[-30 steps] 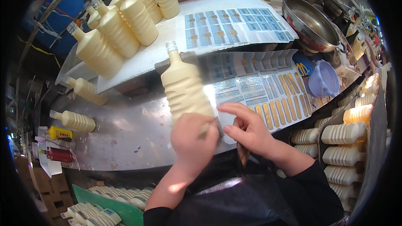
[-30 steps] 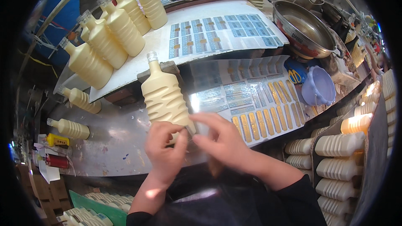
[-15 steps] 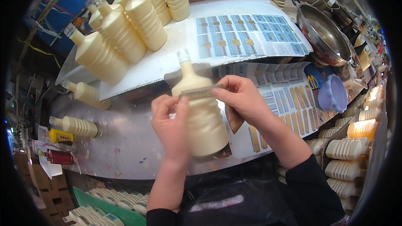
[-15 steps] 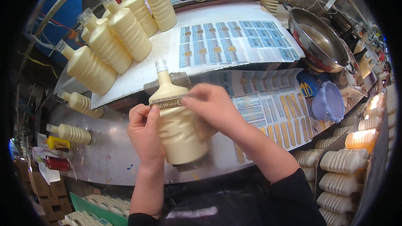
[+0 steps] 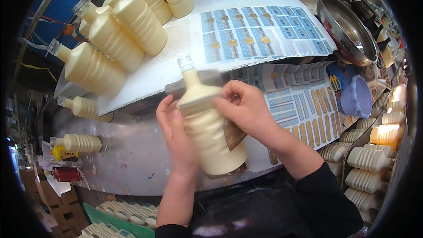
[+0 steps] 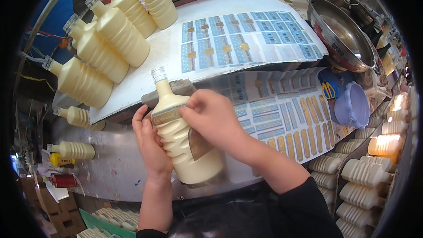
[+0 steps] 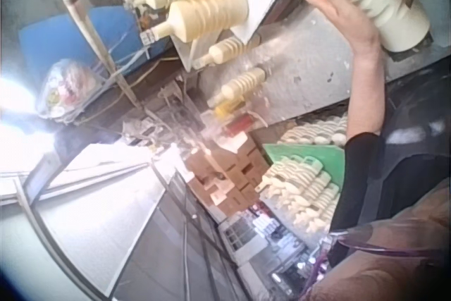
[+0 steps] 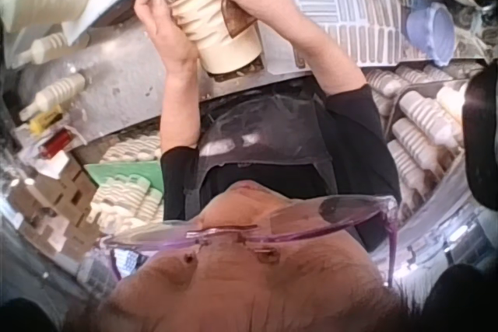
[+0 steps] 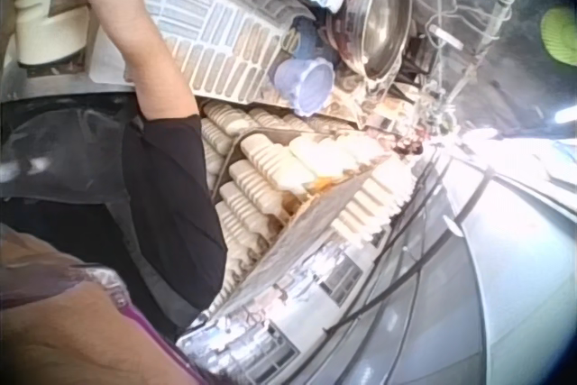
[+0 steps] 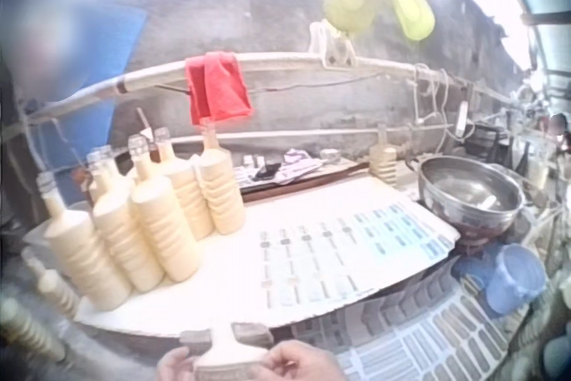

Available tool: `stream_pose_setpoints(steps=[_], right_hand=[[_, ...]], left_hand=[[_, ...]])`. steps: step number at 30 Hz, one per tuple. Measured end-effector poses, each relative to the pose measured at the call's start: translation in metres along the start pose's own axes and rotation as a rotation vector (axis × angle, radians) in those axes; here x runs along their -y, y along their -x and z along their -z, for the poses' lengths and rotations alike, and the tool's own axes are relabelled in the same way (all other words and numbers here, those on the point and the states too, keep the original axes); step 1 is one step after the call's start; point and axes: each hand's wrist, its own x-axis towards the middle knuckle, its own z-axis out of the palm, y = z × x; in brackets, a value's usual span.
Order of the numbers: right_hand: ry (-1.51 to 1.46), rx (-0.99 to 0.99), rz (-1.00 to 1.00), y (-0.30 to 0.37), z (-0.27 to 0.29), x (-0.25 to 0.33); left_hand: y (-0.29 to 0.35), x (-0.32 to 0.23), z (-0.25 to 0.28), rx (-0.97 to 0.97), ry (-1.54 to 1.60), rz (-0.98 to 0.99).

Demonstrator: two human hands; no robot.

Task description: The person applies adhesive labels to cream-colored plastic bottles by hand. They peel each label from a sheet, wrap it around the bottle, and smooth it into place. Finished bottles are set aside on the work surface.

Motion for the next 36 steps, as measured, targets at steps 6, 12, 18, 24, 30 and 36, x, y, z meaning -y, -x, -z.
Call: stream_pose_setpoints(steps=[6,12,18,24,30,36], right_hand=[[0.012,0.012,-0.003,-0.001,0.002,0.005],[0.009,0.082,-0.036,-0.003,0.005,0.005],[-0.186,0.052,0.01,-0.018,0.012,-0.028],[-0.06,0.197,-0.117,-0.014,0.012,-0.005],[-0.076,0.192,-0.118,-0.016,0.013,-0.007],[-0.109,0.187,-0.124,-0.016,0.012,-0.005]], left_hand=[[-0.005,0.0,-0.002,0.12,-0.259,0.024],[-0.004,-0.001,-0.002,0.144,-0.204,0.039],[-0.004,-0.005,-0.004,0.119,-0.225,0.087],[-0.004,-0.011,-0.008,0.108,-0.306,0.078],[-0.007,-0.004,-0.006,0.115,-0.359,0.039],[-0.008,-0.003,-0.005,0.107,-0.363,0.037]])
